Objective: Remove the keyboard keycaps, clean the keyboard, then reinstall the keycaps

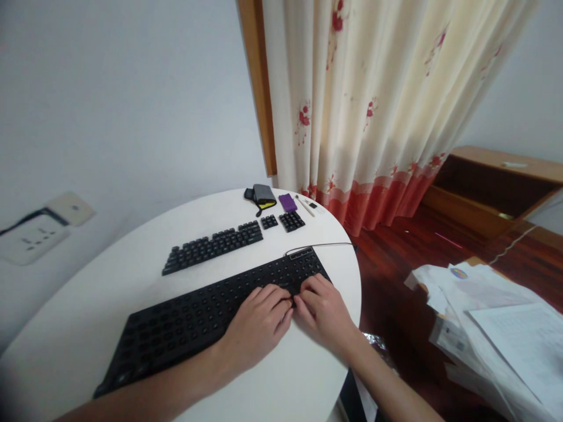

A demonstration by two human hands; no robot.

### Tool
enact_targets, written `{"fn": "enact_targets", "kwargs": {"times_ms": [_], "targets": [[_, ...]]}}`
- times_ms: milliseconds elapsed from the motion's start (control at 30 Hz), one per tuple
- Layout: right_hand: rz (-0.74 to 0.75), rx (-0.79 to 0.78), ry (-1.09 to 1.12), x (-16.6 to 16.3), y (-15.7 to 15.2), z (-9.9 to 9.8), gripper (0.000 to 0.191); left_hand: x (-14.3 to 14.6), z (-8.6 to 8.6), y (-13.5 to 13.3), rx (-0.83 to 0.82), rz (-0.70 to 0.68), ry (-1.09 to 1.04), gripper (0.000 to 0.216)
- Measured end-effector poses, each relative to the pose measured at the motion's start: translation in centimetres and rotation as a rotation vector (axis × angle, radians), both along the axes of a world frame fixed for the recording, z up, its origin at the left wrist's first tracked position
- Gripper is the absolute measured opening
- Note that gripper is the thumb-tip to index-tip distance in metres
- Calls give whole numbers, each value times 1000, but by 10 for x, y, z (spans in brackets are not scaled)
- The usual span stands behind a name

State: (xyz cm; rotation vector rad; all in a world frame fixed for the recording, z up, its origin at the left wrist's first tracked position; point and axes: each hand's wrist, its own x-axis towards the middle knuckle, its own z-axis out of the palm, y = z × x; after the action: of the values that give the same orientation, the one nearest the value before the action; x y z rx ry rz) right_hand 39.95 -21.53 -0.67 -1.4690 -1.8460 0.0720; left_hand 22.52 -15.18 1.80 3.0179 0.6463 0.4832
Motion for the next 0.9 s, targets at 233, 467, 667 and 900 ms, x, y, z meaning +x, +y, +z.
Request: {"fn": "enact_targets", "kwargs": {"times_ms": [233,467,667,900], "targets": [[-42,82,111,5,0,-6,19,-2,18,6,-65,61,-36,18],[-194,131,270,24,17,2,23,0,50,36,-98,100,2,22],[-309,7,-23,59,91,27,28,40,38,111,-34,240,-7,23],[-277,-211,-330,74,162,26,33,79,13,162,51,307,-50,26]]}}
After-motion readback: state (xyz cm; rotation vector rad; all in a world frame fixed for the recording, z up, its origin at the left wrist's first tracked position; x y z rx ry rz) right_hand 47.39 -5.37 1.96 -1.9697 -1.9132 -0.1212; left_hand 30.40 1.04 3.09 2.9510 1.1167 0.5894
